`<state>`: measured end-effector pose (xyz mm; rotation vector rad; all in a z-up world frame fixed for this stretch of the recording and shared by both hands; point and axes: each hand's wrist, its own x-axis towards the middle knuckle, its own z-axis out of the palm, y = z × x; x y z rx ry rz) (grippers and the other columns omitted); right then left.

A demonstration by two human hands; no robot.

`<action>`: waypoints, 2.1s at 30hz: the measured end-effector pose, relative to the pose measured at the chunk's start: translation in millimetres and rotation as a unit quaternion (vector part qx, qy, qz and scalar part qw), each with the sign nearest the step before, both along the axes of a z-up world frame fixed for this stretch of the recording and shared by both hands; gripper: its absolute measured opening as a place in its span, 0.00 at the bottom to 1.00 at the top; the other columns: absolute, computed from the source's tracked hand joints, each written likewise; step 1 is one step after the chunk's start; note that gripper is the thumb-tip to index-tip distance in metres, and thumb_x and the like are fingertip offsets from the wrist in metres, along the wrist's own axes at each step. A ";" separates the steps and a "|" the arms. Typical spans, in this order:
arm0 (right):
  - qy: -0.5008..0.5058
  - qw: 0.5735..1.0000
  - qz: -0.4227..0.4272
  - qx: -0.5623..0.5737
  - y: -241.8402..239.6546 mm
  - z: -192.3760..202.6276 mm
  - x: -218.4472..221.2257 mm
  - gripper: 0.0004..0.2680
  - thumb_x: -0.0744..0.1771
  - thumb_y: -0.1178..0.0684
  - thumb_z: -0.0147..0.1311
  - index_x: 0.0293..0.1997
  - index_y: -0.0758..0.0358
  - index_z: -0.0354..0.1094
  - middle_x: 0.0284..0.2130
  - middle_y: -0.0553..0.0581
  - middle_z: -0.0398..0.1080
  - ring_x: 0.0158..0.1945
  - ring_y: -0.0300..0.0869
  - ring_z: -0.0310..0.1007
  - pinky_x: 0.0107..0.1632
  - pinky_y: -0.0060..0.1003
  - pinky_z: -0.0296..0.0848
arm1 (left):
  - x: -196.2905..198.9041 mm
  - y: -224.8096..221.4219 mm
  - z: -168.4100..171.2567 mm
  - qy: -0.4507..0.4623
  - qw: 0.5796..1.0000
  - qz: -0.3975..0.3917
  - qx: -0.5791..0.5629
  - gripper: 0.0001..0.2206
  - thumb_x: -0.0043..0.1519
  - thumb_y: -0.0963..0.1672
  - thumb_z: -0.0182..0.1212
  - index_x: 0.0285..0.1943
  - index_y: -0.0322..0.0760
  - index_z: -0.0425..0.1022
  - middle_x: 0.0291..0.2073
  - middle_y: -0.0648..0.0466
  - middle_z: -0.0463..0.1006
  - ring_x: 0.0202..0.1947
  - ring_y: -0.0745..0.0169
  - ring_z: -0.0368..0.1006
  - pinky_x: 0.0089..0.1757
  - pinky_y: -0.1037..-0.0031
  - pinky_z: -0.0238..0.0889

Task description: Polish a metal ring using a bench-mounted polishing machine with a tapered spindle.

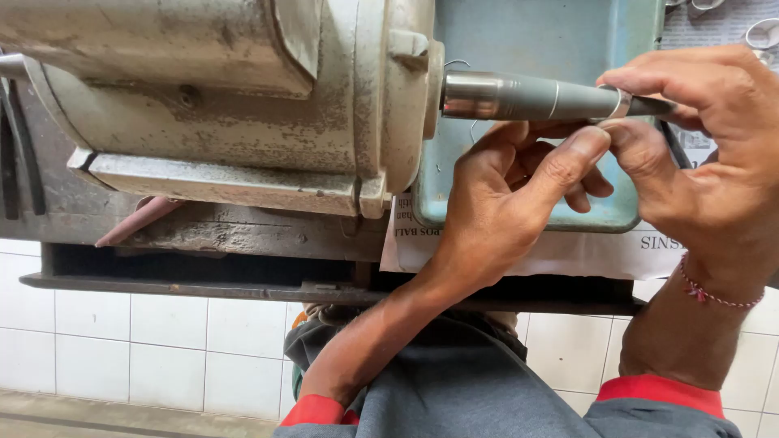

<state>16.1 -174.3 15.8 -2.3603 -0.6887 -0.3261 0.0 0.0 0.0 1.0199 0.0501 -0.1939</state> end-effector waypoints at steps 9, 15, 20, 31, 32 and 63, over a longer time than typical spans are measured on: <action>0.039 0.998 0.012 0.055 3.4 7.3 -4.9 0.09 0.79 0.66 0.52 0.65 0.89 0.63 0.60 0.84 0.61 0.63 0.63 0.68 0.64 0.52 0.78 | 1.5 0.5 0.5 0.025 0.999 -0.034 0.006 0.18 0.64 0.48 0.59 0.57 0.33 0.74 0.44 0.52 0.80 0.35 0.60 0.79 0.37 0.73 0.74; 0.091 0.985 -0.085 0.120 -32.7 -12.6 -11.7 0.06 0.83 0.67 0.44 0.68 0.85 0.56 0.59 0.77 0.63 0.62 0.58 0.68 0.70 0.45 0.73 | 1.9 -2.5 -2.2 0.023 0.998 -0.052 0.011 0.15 0.65 0.45 0.59 0.56 0.30 0.74 0.50 0.50 0.79 0.34 0.61 0.78 0.36 0.75 0.72; 0.185 0.910 -0.159 0.335 -42.2 -22.1 -16.4 0.14 0.75 0.50 0.49 0.66 0.66 0.57 0.55 0.63 0.65 0.58 0.46 0.72 0.58 0.44 0.90 | 0.7 -3.3 2.2 0.018 0.997 -0.072 0.019 0.13 0.67 0.45 0.58 0.56 0.33 0.77 0.35 0.51 0.80 0.34 0.65 0.77 0.37 0.77 0.72; 0.276 0.704 -0.085 0.649 -58.5 -35.4 -15.2 0.20 0.67 0.47 0.68 0.60 0.69 0.66 0.45 0.68 0.72 0.41 0.50 0.76 0.39 0.52 0.88 | 0.9 -10.5 -3.4 0.014 0.997 -0.076 -0.012 0.12 0.69 0.45 0.57 0.55 0.31 0.77 0.41 0.50 0.80 0.35 0.64 0.76 0.36 0.78 0.71; 0.277 0.691 -0.071 0.664 -59.3 -35.8 -15.1 0.19 0.68 0.50 0.66 0.60 0.71 0.65 0.44 0.69 0.73 0.41 0.51 0.77 0.39 0.53 0.88 | 1.2 -10.7 -3.4 0.015 0.997 -0.078 -0.010 0.13 0.69 0.45 0.57 0.55 0.31 0.78 0.41 0.49 0.81 0.35 0.64 0.76 0.37 0.78 0.71; -0.201 0.879 -0.199 -0.382 -74.3 -39.7 40.9 0.09 0.76 0.51 0.74 0.61 0.57 0.80 0.54 0.53 0.81 0.52 0.48 0.78 0.45 0.41 0.73 | -0.3 -14.0 -3.6 0.003 0.997 -0.077 0.022 0.12 0.69 0.45 0.57 0.55 0.33 0.79 0.40 0.53 0.82 0.35 0.68 0.77 0.37 0.80 0.70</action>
